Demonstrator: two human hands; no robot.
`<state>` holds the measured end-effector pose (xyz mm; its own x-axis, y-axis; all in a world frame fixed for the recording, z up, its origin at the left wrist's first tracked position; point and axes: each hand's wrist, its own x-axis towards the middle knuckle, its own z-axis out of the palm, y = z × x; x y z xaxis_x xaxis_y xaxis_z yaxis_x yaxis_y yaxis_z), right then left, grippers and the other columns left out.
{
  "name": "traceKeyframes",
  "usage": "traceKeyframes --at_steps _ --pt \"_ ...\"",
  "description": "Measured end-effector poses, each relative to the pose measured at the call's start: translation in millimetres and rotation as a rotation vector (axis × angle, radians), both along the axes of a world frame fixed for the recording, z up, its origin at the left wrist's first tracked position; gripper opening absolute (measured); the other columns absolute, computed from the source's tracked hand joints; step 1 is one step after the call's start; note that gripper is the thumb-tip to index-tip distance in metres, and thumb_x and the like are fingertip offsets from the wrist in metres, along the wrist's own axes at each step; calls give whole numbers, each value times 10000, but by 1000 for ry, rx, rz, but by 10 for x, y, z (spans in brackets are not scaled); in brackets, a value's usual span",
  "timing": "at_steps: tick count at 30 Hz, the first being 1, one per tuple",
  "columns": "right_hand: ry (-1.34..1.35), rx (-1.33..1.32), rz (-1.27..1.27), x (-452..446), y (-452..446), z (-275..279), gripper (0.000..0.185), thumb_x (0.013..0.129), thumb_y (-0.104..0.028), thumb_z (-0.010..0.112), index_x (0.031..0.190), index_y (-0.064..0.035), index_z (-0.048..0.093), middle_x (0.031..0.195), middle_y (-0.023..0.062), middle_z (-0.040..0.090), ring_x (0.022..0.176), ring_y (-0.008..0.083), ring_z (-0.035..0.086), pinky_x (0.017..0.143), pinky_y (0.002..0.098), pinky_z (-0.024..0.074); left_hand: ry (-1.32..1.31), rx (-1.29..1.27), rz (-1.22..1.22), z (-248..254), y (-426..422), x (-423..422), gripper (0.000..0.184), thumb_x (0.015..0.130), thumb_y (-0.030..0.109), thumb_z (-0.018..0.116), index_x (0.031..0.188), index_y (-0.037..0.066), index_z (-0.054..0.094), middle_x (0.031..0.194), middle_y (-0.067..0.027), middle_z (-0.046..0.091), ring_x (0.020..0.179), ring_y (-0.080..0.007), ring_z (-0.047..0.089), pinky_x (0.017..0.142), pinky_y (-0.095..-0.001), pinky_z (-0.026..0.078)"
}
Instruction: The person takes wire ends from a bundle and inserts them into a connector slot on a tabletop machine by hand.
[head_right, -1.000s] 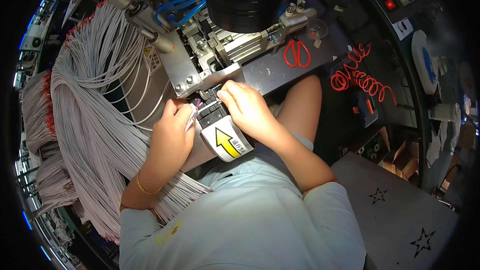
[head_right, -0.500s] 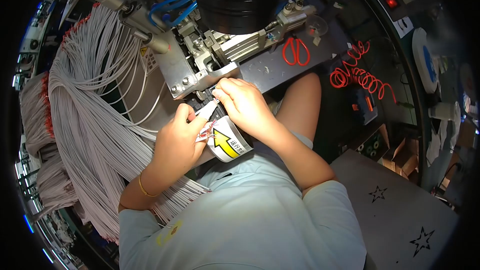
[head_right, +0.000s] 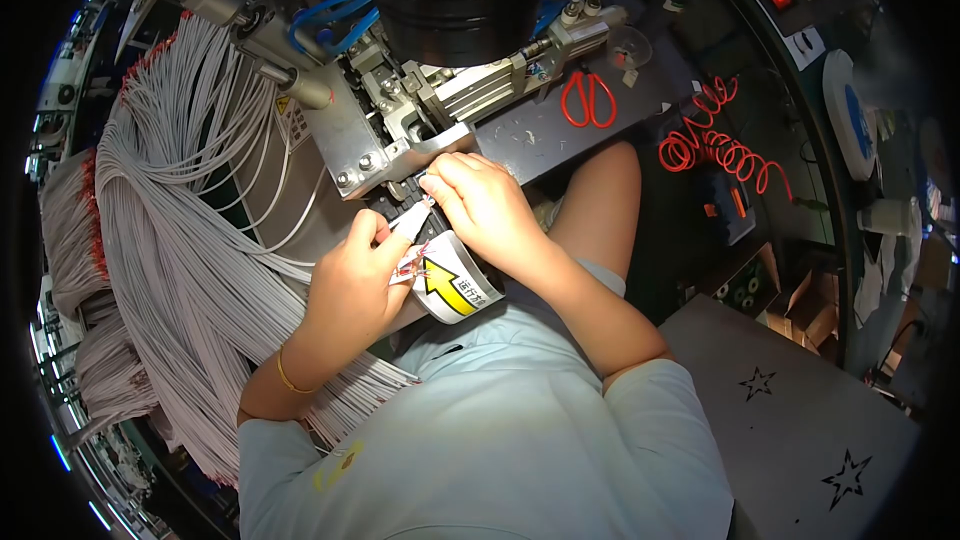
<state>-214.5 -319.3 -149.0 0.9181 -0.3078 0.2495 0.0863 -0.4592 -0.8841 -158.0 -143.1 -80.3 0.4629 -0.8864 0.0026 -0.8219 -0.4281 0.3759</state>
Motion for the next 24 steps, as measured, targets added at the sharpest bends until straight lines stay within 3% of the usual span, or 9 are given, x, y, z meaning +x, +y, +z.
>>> traceKeyframes --at_steps 2,7,11,14,15,18,19,22,24 --pt "-22 -5 11 1 -2 -9 175 930 -140 565 843 11 560 735 124 546 695 273 525 649 359 437 -8 4 5 6 -10 -4 476 700 115 727 1163 90 620 884 -85 478 683 -221 575 558 -328 498" --pt "63 2 10 -42 12 16 183 934 -147 556 831 3 559 710 122 539 662 255 520 641 351 434 -24 5 -11 6 -38 18 529 690 109 727 1204 97 605 865 -76 473 687 -221 587 557 -332 502" --pt "107 361 23 -63 67 -62 163 890 -141 595 810 -11 539 683 147 535 650 303 555 620 407 439 -17 3 -13 -18 -47 85 427 729 105 728 1146 71 638 831 -78 526 665 -193 579 525 -308 473" --pt "28 132 -69 -31 62 -56 154 858 -125 633 786 -23 544 670 103 537 622 262 552 644 383 432 434 -336 93 -61 -41 246 258 783 141 735 1009 34 669 733 -75 558 631 -170 537 534 -289 433" --pt "24 130 -76 -47 48 -34 154 858 -125 633 786 -23 544 670 103 537 622 262 552 644 383 432 431 -337 85 -51 -29 267 258 783 141 735 1009 34 669 733 -75 558 631 -170 537 534 -289 433" --pt "-109 -129 -116 -109 41 176 93 844 -70 672 833 -7 604 727 58 582 658 181 546 669 308 436 978 -143 477 74 6 292 188 831 168 721 871 -6 664 643 -67 548 618 -159 480 569 -288 399" --pt "-111 -128 -112 -106 66 196 93 844 -70 672 833 -7 604 727 58 582 658 181 546 669 308 436 976 -145 480 66 18 289 188 831 168 721 871 -6 664 643 -67 548 618 -159 480 569 -288 399" --pt "-299 149 78 -83 138 236 92 811 -44 701 879 -18 645 789 52 610 727 174 564 714 290 443 666 -270 147 16 14 289 196 838 152 706 814 -29 635 611 -59 501 592 -157 452 566 -305 382" --pt "-270 145 99 -106 118 256 99 811 -39 699 894 -17 651 803 56 613 743 176 566 721 287 444 629 -282 146 47 16 280 197 840 144 701 794 -33 626 610 -65 497 584 -155 447 553 -307 374"
